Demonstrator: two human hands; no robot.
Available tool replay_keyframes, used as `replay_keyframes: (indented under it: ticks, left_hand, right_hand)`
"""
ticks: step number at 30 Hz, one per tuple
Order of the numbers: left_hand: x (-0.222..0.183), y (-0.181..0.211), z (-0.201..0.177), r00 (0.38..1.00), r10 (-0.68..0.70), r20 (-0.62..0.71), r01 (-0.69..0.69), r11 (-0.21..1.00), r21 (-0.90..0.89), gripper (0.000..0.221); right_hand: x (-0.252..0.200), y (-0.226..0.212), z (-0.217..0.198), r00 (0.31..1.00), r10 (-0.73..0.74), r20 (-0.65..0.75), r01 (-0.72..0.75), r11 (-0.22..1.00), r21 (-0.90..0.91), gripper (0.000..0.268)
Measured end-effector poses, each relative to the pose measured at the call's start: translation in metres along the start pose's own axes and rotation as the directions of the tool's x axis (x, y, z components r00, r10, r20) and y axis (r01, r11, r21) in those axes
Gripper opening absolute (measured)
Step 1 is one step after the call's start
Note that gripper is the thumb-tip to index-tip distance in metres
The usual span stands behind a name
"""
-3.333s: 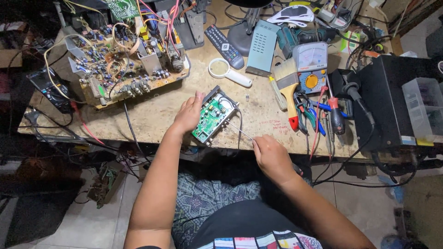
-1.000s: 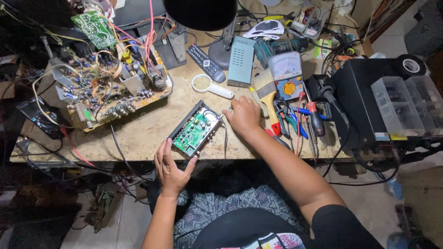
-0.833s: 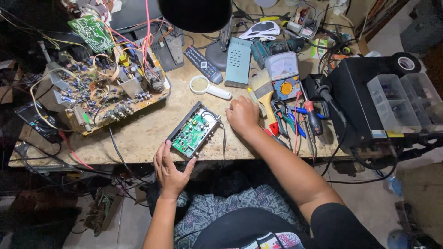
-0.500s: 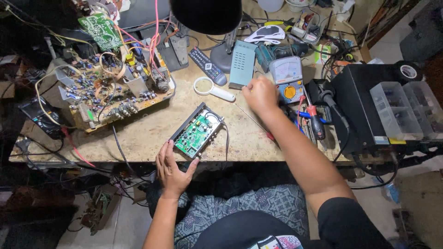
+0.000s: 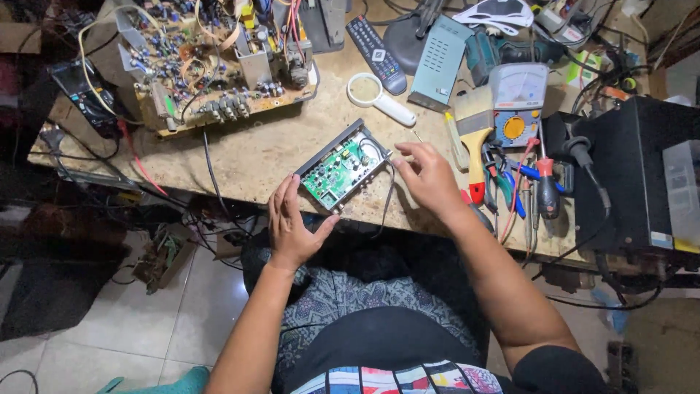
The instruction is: Disassembling an electronic device to inspect and repair its internal circuit boards.
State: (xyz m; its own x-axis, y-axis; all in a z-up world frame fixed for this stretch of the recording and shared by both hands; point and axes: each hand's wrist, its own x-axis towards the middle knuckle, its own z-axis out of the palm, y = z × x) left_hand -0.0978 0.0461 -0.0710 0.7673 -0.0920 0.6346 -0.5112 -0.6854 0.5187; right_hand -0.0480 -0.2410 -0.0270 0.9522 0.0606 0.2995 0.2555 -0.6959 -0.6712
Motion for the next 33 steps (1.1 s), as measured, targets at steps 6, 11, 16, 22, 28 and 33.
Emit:
replay_keyframes:
  ticks: [6, 11, 16, 22, 28, 33]
  left_hand:
    - [-0.003, -0.002, 0.003, 1.0, 0.014, -0.01, -0.013, 1.0, 0.014, 0.093]
    - [-0.003, -0.001, 0.004, 0.999, -0.011, -0.032, 0.011, 1.0, 0.007, 0.096]
    - [-0.002, 0.002, 0.002, 1.0, 0.006, -0.019, -0.005, 1.0, 0.015, 0.094]
    - [-0.004, -0.004, 0.005, 1.0, -0.004, 0.021, 0.003, 0.999, 0.043, 0.094]
    - [-0.004, -0.013, 0.001, 0.993, -0.073, 0.09, 0.07, 0.997, 0.031, 0.095]
    - [0.012, -0.025, -0.009, 0.997, -0.028, 0.074, 0.033, 0.997, -0.069, 0.068]
  right_hand:
    - [-0.022, -0.019, 0.018, 0.998, 0.052, 0.027, -0.053, 0.997, 0.062, 0.051]
    - [-0.024, -0.001, 0.035, 0.996, 0.043, -0.083, -0.044, 0.999, -0.004, 0.056]
    - [-0.026, 0.005, 0.04, 0.99, 0.01, -0.138, -0.012, 1.0, -0.01, 0.05]
    - [-0.032, 0.014, 0.042, 0.985, 0.018, -0.171, -0.012, 0.999, 0.038, 0.049]
    - [-0.049, -0.001, 0.035, 0.981, 0.074, -0.179, -0.062, 0.995, 0.073, 0.047]
    - [-0.074, -0.007, 0.032, 0.991, -0.081, -0.102, 0.086, 0.995, 0.046, 0.041]
